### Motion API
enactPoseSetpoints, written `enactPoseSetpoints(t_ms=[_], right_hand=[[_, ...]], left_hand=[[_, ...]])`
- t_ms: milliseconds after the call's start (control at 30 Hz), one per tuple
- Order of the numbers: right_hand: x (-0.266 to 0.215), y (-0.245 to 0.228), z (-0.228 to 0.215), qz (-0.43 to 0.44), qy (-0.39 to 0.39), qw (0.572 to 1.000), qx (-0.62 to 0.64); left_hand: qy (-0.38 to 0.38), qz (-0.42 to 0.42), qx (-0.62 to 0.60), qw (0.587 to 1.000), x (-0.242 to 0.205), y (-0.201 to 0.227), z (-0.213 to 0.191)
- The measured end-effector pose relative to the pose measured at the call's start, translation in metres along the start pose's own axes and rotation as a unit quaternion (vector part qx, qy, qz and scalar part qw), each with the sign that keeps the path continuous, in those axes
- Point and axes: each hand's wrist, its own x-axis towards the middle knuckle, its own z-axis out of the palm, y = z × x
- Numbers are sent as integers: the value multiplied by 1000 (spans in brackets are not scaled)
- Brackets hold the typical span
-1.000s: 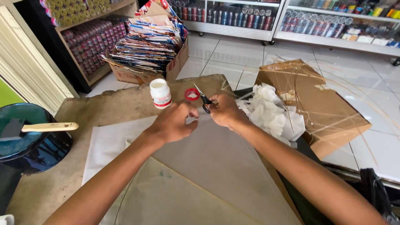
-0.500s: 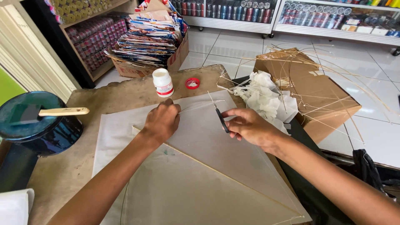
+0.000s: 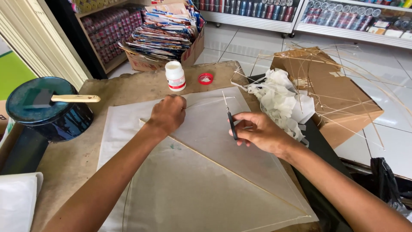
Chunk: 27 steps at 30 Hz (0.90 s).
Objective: Trimming excess paper from the edges of a kite frame using scissors
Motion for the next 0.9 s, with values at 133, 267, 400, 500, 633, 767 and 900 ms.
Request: enactPoseSetpoints(t_ms=[133,267,400,500,633,767,900], right_hand=[[2,5,-4,-13,12,1000,-21],[6,9,-4,-30,34,999,11],[6,15,-4,-35,56,998,11],[4,11,-2,-41,55,998,-3],[7,12,-4,-52,64,997,-2],[-3,-1,-4,-45,67,997,9],[-8,-9,-2,-27,51,998,30]], left_hand=[[-5,-19,-3,1000,-5,-3,-4],[13,-15,-3,1000,-9,-8,-5],[24,-30,4,999,-12,-14,-2],[29,-29,10,999,-13,-16,-6],[46,-23,25,998,-8,-24,3],[60,-38,41,997,-8,-26,8],[70,10,13,997,-32,-9,-15]])
